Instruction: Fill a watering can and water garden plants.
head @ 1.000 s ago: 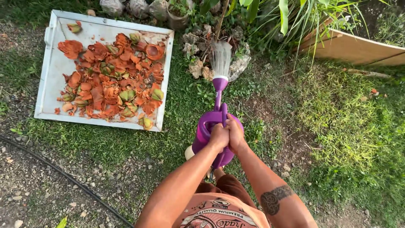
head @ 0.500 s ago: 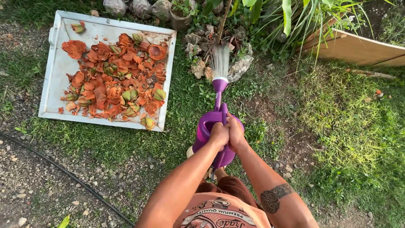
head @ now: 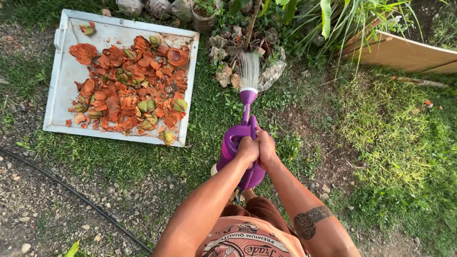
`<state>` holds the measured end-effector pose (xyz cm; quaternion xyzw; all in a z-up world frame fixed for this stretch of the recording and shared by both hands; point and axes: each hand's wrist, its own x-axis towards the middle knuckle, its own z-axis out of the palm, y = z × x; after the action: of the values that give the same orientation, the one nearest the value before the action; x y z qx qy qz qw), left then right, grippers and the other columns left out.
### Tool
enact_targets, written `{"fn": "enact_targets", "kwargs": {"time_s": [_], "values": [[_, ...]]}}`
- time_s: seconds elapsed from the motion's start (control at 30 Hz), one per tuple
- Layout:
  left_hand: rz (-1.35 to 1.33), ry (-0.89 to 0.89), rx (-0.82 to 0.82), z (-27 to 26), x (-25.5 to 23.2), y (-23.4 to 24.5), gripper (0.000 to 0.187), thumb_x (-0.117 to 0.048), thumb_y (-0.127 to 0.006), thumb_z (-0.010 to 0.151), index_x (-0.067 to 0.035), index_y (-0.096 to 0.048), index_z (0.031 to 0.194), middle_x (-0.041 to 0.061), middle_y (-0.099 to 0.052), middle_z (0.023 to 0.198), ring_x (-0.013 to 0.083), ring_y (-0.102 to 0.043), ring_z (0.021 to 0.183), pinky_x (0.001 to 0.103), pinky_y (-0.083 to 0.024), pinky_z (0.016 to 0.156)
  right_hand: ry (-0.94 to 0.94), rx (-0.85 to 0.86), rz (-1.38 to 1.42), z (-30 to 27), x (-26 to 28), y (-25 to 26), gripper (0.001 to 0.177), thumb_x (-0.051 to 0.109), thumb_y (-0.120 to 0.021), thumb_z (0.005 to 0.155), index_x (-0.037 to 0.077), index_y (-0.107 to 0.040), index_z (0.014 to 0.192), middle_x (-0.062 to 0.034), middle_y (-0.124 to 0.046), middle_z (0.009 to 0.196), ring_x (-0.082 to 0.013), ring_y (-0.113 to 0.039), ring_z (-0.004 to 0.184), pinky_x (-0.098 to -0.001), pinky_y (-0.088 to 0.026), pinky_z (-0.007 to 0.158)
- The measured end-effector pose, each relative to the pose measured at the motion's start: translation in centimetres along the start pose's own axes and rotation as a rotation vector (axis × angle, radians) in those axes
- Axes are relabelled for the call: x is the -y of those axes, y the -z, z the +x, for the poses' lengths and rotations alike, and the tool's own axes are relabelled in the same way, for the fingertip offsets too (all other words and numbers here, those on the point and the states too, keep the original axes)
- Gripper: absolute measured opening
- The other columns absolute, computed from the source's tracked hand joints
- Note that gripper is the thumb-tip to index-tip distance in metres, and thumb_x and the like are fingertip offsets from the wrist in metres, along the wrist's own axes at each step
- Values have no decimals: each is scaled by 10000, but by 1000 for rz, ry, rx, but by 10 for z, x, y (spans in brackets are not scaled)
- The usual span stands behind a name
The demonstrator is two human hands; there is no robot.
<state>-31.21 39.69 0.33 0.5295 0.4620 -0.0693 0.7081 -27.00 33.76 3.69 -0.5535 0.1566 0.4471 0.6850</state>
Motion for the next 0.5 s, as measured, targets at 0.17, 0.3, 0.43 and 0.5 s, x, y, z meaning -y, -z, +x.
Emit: {"fn": "enact_targets", "kwargs": {"time_s": [0.17,0.3,0.43,0.5], "values": [[9,2,3,-5,-6,1,267,-210,-598,950,45,-675,965,146,-698,792,219,-659,619,386,-494,546,1,-5,-12,4,-2,3,617,331,-430,918,131,-497,1498,-130,-663,1175,-244,-628,1012,-411,-512,915],[70,38,-25,-9,-14,2,296,-220,-603,957,67,-654,1005,178,-719,862,230,-694,704,395,-514,610,-49,-47,-62,-3,5,-4,626,360,-421,910,159,-507,1496,-134,-660,1183,-249,-617,1010,-414,-505,904],[65,59,-4,-14,-21,1,285,-216,-590,960,58,-651,1009,174,-714,849,249,-681,685,403,-506,596,-31,-3,-34,0,4,0,628,364,-427,909,128,-522,1484,-159,-649,1181,-268,-615,1010,-430,-510,903],[43,38,1,-7,-12,-1,295,-199,-596,955,80,-681,999,168,-716,844,240,-682,684,403,-508,590,-33,-17,-54,-1,5,0,629,362,-424,896,144,-524,1478,-143,-663,1193,-255,-628,1019,-421,-509,905]]}}
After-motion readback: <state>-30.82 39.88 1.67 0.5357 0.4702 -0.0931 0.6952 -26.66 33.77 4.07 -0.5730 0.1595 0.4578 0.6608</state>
